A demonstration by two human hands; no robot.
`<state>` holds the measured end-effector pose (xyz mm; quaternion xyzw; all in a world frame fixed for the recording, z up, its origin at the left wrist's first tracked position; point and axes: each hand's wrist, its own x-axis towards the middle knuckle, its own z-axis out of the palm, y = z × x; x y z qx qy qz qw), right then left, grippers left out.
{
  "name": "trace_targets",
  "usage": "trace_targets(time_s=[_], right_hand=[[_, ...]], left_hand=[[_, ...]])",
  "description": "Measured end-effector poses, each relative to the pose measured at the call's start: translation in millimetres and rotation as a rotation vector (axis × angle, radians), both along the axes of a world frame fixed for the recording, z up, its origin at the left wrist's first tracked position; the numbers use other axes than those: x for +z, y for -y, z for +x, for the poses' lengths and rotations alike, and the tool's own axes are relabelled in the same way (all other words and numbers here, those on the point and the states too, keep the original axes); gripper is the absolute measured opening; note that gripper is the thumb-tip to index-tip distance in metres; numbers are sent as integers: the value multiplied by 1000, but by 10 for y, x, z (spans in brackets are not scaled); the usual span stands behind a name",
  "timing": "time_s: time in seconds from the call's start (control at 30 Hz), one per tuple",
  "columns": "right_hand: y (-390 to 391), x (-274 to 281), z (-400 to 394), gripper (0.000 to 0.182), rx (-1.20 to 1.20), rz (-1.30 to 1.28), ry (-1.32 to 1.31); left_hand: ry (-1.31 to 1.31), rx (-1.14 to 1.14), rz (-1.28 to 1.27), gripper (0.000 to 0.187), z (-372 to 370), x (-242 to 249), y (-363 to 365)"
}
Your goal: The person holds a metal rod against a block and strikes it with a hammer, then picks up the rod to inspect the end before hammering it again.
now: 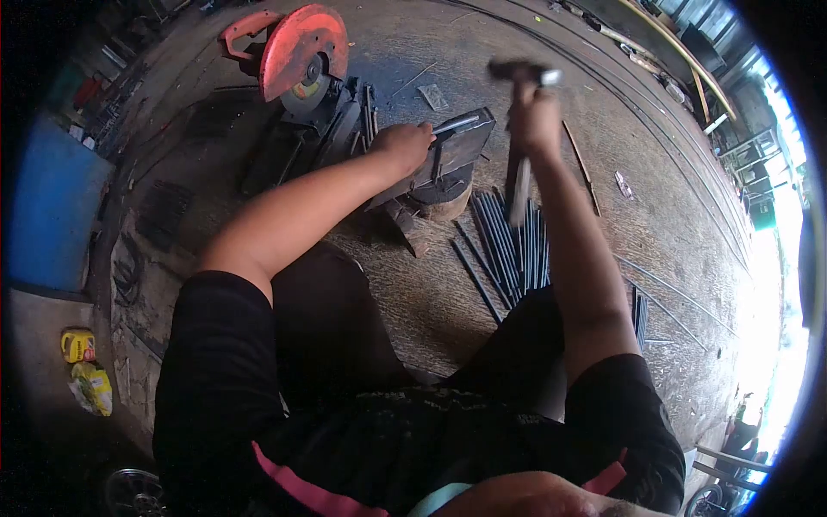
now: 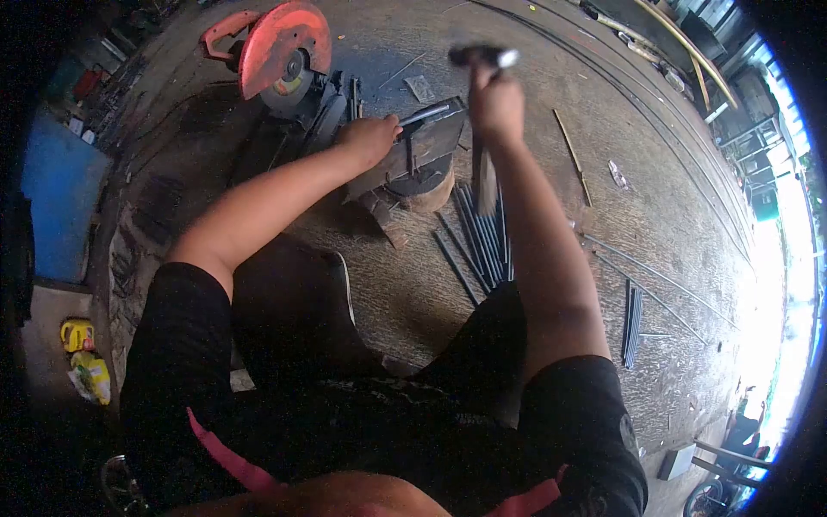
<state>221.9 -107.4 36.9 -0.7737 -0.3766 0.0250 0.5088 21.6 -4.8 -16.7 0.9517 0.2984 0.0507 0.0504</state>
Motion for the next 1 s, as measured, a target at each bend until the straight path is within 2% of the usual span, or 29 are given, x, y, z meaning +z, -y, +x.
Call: trace_targets(time_s=[0.03,0.1,0.13,0.2,0.3,0.33,0.4,0.5,0.53,0.6,0.67,0.7,0.8,0.83,0.87,0.9,0.93,1.0], right_hand=[[-20,-299,39,73,-60,-283,225],[38,-461,45,77,-1,-415,-150],[70,-289,-22,77,1,-405,-149],[173,103,-95,78,54,-353,-208],[206,548,-106,70,115,-28,-201],[274,747,-260,67,121,158,-232],[314,893,-314,63,132,284,-267],[282,823,-299,60,153,259,-277],[224,708,-269,66,131,184,-262],[87,287,-170,73,17,-152,-51],[20,-212,-95,77,120,-432,-50],[8,-152,-68,77,120,-418,-47],[81,237,-55,76,78,-319,-143],[106,372,-59,75,92,-109,-99],[144,589,-75,70,82,-18,-211],[208,777,-162,54,113,176,-256],[315,990,-324,52,125,328,-303],[361,1061,-352,51,221,568,-330]], left_hand=[[5,-4,5,32,15,-71,-27],[25,46,45,31,48,-175,-166],[25,47,55,31,21,-63,-145],[-21,24,69,30,-51,68,-59],[9,5,41,29,-40,-68,-153],[6,1,36,29,-33,-62,-120],[42,-17,24,29,-37,32,-37],[-21,-29,2,28,-33,139,75],[-20,-28,0,28,-19,64,35],[23,-58,25,27,42,-144,-70],[88,-81,18,28,13,-244,-47],[153,-91,13,28,-9,-223,-84],[28,-78,53,29,8,-150,-68],[13,-55,15,29,-3,-65,-9],[13,-53,6,29,-17,-17,2],[23,-58,-15,29,-26,10,14],[32,-64,-33,29,-21,30,16],[21,-44,-44,29,11,38,17]])
